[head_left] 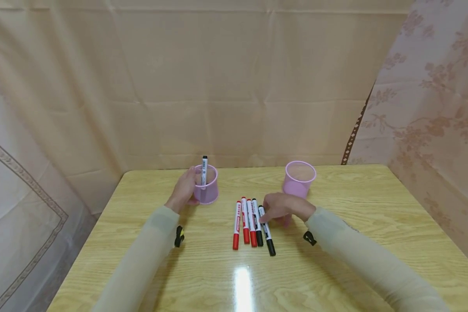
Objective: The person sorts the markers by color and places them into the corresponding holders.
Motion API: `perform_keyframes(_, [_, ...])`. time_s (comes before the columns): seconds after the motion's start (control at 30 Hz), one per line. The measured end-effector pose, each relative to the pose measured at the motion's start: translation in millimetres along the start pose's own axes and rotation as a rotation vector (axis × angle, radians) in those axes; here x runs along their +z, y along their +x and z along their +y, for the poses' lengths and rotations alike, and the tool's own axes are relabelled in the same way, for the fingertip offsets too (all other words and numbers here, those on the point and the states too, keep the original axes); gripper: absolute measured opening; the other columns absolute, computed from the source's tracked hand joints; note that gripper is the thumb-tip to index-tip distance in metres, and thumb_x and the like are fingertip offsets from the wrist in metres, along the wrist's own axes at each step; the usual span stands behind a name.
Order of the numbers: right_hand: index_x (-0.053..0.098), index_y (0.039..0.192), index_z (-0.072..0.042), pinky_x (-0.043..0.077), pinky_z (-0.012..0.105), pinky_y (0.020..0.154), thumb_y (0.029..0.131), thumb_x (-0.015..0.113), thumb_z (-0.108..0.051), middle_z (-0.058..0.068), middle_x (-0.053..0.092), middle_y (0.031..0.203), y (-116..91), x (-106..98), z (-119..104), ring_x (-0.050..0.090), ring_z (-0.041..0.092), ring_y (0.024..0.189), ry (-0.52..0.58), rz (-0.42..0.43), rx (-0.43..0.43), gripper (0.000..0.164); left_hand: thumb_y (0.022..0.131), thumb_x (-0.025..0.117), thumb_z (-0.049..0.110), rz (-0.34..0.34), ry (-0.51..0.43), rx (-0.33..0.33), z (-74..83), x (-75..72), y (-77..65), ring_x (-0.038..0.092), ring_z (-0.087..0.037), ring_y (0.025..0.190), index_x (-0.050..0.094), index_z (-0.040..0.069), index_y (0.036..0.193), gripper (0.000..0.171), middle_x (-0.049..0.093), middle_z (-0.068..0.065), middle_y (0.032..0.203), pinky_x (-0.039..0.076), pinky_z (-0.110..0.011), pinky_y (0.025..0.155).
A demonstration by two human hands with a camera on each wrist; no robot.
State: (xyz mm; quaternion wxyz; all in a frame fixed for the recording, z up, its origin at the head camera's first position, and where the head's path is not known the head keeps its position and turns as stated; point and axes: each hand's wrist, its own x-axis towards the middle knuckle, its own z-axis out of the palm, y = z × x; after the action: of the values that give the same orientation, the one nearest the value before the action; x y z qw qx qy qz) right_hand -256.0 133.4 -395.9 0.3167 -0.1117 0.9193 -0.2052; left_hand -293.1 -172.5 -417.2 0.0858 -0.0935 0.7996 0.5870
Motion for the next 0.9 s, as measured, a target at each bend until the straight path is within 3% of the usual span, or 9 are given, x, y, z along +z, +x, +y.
perform_keyframes(0.27, [0.057,0.119,-0.003,0.061,0.038,0.059,0.093,0.076,-0.027,0.013,0.064,0.087,2.4,0.2,2.5,0.068,0.027,0.067,0.024,0.003,0.016,0.041,0.106,0.022,0.06,0.003,0.001,0.0,-1.0,0.4,-0.7,0.046,-0.042,0.124,0.045,0.02,0.15,0.064,0.037,-0.017,0.153,0.059,-0.049,0.075])
perform_keyframes(0.47, [0.056,0.112,-0.002,0.06,0.035,0.056,0.092,0.074,-0.014,0.012,0.065,0.082,2.2,0.7,3.0,0.069,0.024,0.062,0.023,0.017,-0.01,0.03,0.107,0.021,0.059,0.003,0.0,-0.006,0.0,0.5,-1.5,0.045,-0.043,0.125,0.045,0.02,0.149,0.063,0.036,-0.017,0.155,0.058,-0.05,0.077])
perform_keyframes(0.7, [0.055,0.111,-0.002,0.061,0.035,0.057,0.089,0.072,-0.007,0.014,0.062,0.086,4.4,1.0,5.1,0.068,0.025,0.064,0.061,0.025,-0.013,0.028,0.107,0.019,0.059,0.004,0.013,-0.007,1.2,1.2,-3.4,0.045,-0.044,0.126,0.044,0.019,0.15,0.064,0.035,-0.019,0.155,0.058,-0.05,0.078])
perform_keyframes(0.9, [0.056,0.108,-0.003,0.06,0.037,0.056,0.087,0.07,-0.006,0.014,0.062,0.085,6.8,0.6,5.3,0.068,0.026,0.061,0.031,0.033,-0.009,0.026,0.107,0.019,0.06,0.003,0.01,-0.012,2.5,1.3,-4.3,0.045,-0.044,0.127,0.044,0.019,0.151,0.065,0.035,-0.019,0.155,0.058,-0.051,0.079])
